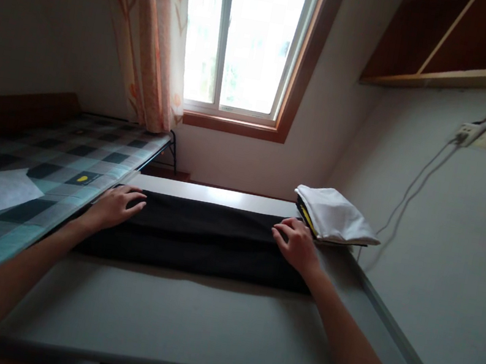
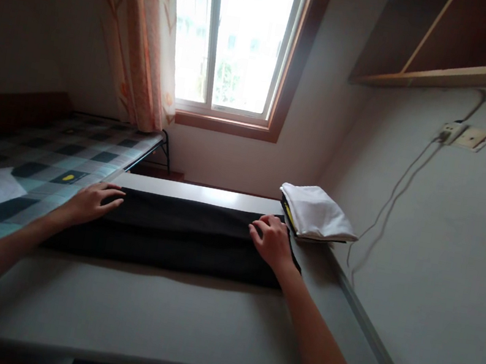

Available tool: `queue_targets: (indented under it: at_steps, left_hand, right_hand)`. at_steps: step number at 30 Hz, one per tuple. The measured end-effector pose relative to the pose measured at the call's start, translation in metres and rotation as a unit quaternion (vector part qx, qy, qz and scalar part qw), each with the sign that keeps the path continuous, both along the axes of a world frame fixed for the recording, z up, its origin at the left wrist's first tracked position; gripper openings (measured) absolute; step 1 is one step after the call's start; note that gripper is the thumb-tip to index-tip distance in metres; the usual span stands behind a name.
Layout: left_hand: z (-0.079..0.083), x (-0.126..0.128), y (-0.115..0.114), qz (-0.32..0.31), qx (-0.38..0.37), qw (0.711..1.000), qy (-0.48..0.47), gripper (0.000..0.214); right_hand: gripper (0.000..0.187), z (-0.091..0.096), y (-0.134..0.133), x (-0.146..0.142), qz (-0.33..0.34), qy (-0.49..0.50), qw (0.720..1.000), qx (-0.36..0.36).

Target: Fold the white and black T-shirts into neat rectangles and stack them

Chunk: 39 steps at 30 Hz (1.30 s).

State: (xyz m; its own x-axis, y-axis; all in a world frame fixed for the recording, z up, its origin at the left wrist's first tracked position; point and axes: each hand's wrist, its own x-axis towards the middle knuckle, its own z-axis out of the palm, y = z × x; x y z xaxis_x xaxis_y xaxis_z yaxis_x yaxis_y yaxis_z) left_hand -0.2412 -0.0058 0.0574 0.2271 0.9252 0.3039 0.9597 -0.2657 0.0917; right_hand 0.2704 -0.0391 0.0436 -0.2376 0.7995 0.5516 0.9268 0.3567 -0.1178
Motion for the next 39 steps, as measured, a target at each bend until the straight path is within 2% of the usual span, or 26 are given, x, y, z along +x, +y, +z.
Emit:
queue_targets:
  at_steps: [4, 7, 10, 13, 18, 25, 29, 32, 39]
  left_hand:
    - [-0.011, 0.058, 0.022, -0.032, 0.000, 0.999, -0.024, 0.051]
    - [-0.029, 0.097, 0.031, -0.040, -0.024, 0.999, -0.028, 0.059]
    - [-0.048, 0.119, 0.031, -0.043, -0.079, 0.996, -0.012, 0.062]
    - [-0.056, 0.124, 0.028, -0.030, -0.116, 0.993, 0.005, 0.062]
    - [-0.053, 0.114, 0.026, 0.010, -0.136, 0.990, 0.026, 0.062]
    - [-0.057, 0.094, 0.030, 0.075, -0.135, 0.988, 0.015, 0.065]
    - [-0.059, 0.079, 0.039, 0.085, -0.141, 0.986, 0.009, 0.066]
    - [-0.058, 0.058, 0.048, 0.108, -0.145, 0.983, 0.010, 0.068]
    - [-0.052, -0.010, 0.067, 0.173, -0.142, 0.973, 0.054, 0.067]
  right_hand:
    - [0.051, 0.005, 0.022, -0.049, 0.028, -0.018, 0.996, -0.080]
    - [0.066, -0.001, 0.037, -0.072, 0.006, -0.045, 0.987, -0.155]
    - [0.075, -0.015, 0.044, -0.079, -0.043, -0.057, 0.969, -0.238]
    - [0.079, -0.026, 0.045, -0.075, -0.066, -0.048, 0.959, -0.272]
    - [0.083, -0.031, 0.046, -0.057, -0.090, -0.041, 0.953, -0.286]
    - [0.080, -0.036, 0.053, -0.011, -0.188, 0.000, 0.932, -0.308]
    - [0.079, -0.037, 0.054, -0.006, -0.201, -0.006, 0.934, -0.295]
    - [0.078, -0.036, 0.054, -0.008, -0.210, -0.017, 0.932, -0.294]
    - [0.077, -0.037, 0.056, -0.008, -0.213, -0.027, 0.934, -0.286]
